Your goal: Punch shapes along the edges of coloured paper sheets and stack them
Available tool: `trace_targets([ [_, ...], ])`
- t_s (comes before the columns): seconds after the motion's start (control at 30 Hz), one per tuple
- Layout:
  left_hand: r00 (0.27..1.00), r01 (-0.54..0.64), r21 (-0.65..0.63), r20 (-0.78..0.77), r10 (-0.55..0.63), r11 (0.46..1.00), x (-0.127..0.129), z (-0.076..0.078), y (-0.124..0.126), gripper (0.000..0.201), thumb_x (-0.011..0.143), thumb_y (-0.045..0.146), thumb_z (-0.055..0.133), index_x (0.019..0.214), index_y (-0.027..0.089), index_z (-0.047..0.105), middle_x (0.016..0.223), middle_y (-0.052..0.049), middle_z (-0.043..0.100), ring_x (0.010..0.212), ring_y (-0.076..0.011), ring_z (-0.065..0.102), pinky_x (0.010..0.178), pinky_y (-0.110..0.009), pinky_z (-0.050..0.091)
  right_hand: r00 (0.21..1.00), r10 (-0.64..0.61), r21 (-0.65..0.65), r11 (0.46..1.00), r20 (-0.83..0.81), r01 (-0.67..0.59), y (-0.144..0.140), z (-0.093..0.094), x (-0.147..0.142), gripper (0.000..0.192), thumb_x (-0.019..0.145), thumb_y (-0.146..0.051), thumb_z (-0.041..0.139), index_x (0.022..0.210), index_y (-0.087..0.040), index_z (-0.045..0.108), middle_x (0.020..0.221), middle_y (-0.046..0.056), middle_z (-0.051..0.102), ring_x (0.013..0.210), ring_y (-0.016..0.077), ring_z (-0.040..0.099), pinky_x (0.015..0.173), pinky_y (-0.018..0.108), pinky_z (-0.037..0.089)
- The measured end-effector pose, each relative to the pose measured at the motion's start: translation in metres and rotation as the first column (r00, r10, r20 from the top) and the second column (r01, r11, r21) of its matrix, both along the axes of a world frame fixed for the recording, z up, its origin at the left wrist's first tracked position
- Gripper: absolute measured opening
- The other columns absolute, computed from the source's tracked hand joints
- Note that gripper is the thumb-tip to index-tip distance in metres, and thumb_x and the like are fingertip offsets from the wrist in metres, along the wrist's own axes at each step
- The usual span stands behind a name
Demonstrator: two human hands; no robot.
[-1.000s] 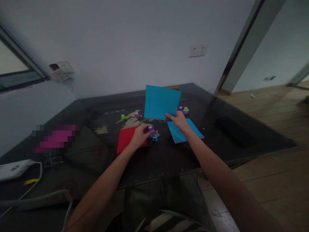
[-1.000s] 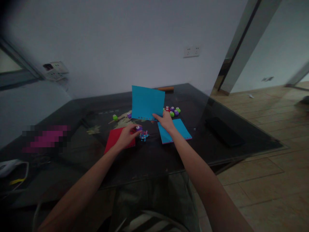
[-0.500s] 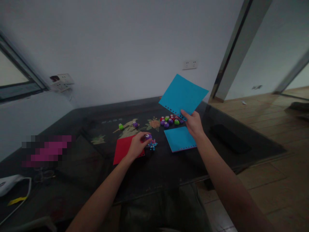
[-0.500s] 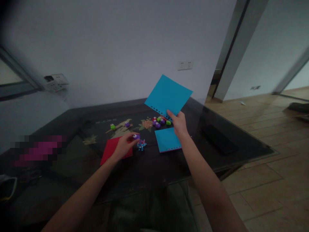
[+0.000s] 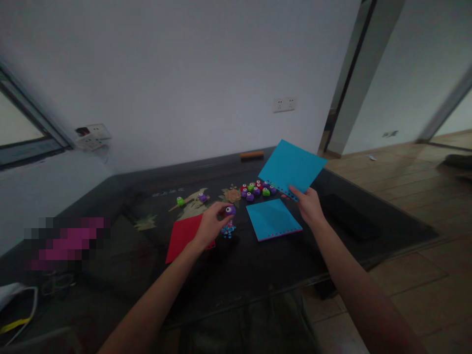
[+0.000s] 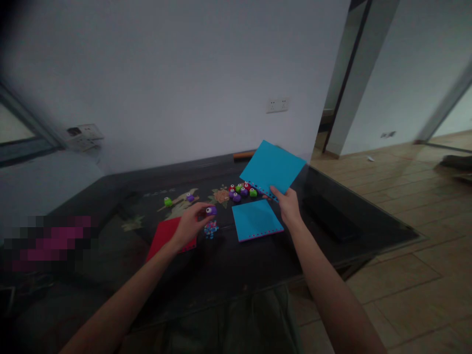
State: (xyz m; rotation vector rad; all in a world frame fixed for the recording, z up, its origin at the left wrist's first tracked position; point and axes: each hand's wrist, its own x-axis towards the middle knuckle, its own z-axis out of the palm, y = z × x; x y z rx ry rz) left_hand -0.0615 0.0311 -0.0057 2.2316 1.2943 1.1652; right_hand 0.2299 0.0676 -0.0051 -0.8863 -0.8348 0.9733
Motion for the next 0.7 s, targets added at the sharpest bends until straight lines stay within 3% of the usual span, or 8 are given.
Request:
trace_targets([
  [0.17,0.999,-0.028,0.040,-0.026,0.029,0.999,0.023,0.014,0.033,0.025,0.075,0.025,0.062,0.100,0.019,0.061,0.091,-0.004,0.063,0.074,-0.0140,0.058,0.068,-0.027,0.048,1.000,-0.025,0.006,1.000,0.006,0.025,0.000,0.005,0.000,0.031,0.056,-0.034,0.076,0.077,-0.016,0.064,0.080,0.005,0.068,0.057,0.0163,0.061,0.058,0.033,0.053],
  [0.33,0.997,-0.001,0.052,-0.071,0.005,0.999,0.050,0.022,0.084,0.026,0.075,0.023,0.061,0.101,0.018,0.062,0.095,-0.004,0.064,0.077,-0.0150,0.059,0.073,-0.026,0.047,0.998,-0.029,0.023,0.999,-0.054,0.030,-0.002,0.007,-0.001,0.033,0.054,-0.032,0.077,0.079,-0.015,0.064,0.080,0.004,0.068,0.059,0.0164,0.061,0.059,0.033,0.053],
  [0.5,0.969,-0.118,0.025,-0.216,0.121,0.993,0.070,0.015,0.136,0.027,0.077,0.020,0.058,0.104,0.020,0.061,0.095,-0.006,0.063,0.084,-0.0170,0.058,0.078,-0.028,0.044,0.998,-0.001,0.022,1.000,-0.068,0.002,-0.003,0.008,-0.002,0.031,0.055,-0.033,0.076,0.077,-0.016,0.063,0.075,0.004,0.068,0.056,0.0163,0.061,0.058,0.032,0.052],
  [0.7,0.896,-0.260,-0.023,-0.378,0.232,0.965,0.077,0.002,0.166,0.027,0.081,0.022,0.052,0.108,0.022,0.057,0.100,-0.007,0.061,0.092,-0.0192,0.056,0.080,-0.029,0.042,0.998,0.023,0.017,1.000,-0.058,-0.022,-0.003,0.007,-0.003,0.031,0.057,-0.035,0.075,0.077,-0.016,0.062,0.071,0.004,0.067,0.056,0.0162,0.061,0.058,0.032,0.051],
])
